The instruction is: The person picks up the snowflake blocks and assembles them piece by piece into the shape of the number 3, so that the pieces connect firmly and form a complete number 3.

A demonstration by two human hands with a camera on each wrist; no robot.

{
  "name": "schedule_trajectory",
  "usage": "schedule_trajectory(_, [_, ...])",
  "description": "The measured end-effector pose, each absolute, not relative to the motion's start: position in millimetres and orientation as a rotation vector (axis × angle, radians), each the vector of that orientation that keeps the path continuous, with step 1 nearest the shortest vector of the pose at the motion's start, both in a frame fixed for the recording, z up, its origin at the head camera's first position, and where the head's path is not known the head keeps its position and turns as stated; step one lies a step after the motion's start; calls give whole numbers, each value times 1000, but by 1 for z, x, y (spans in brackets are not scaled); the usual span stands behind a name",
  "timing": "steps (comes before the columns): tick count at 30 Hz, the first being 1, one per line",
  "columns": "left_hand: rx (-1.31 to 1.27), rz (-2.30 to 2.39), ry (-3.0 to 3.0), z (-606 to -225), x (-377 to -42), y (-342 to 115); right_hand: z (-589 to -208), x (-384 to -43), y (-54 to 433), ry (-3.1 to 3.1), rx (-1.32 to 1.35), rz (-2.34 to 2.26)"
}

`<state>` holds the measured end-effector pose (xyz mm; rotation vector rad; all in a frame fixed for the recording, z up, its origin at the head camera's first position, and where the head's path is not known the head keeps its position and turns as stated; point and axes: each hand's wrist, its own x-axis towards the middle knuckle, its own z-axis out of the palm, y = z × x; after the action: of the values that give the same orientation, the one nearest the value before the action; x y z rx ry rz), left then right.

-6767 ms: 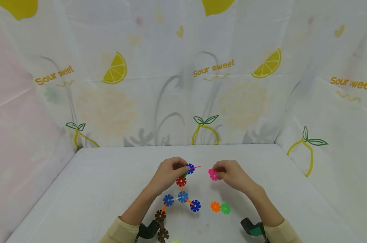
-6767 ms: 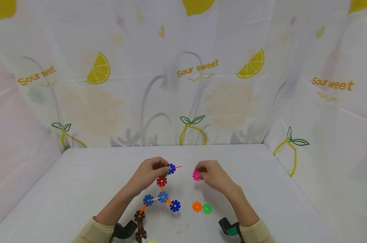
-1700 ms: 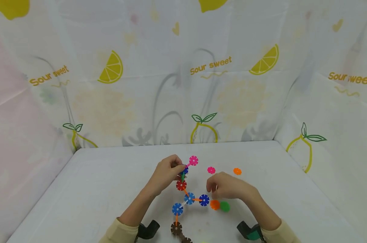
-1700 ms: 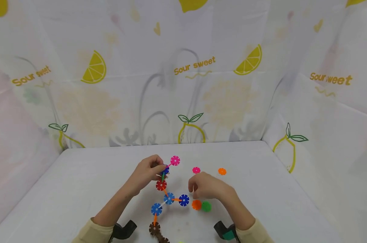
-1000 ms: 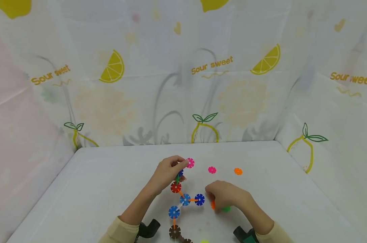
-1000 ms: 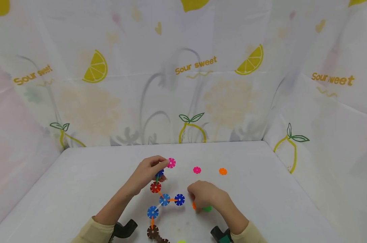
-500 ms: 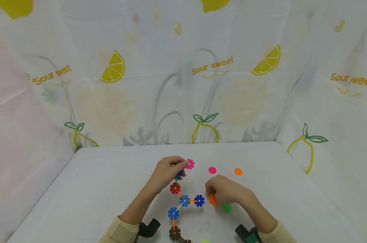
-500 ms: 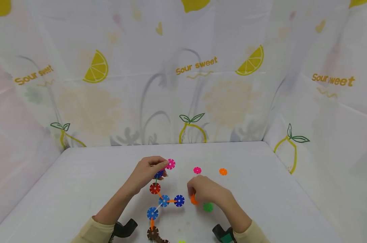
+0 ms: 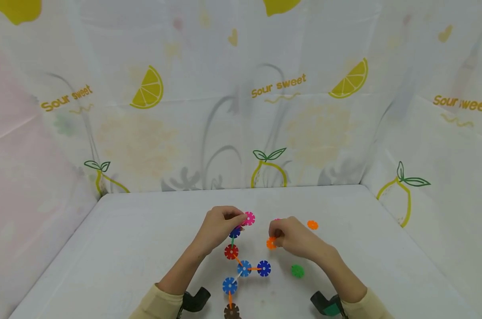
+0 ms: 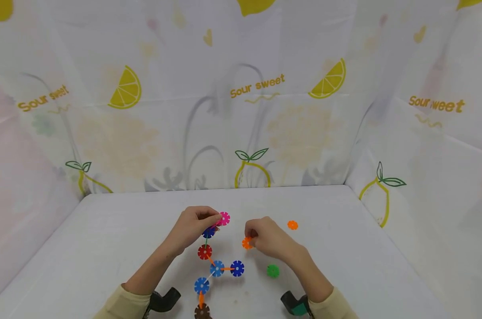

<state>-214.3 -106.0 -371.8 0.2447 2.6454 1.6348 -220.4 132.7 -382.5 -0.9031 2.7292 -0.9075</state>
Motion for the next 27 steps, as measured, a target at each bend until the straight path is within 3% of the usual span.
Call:
schedule_trajectory(17, [277, 1610, 2650, -372, -213, -104, -374, -215, 129, 2742, -873, -1179])
schedule_trajectory(27, [300, 1616, 2629, -369, -209, -101, -373, -216, 127, 2858, -1065, -1288])
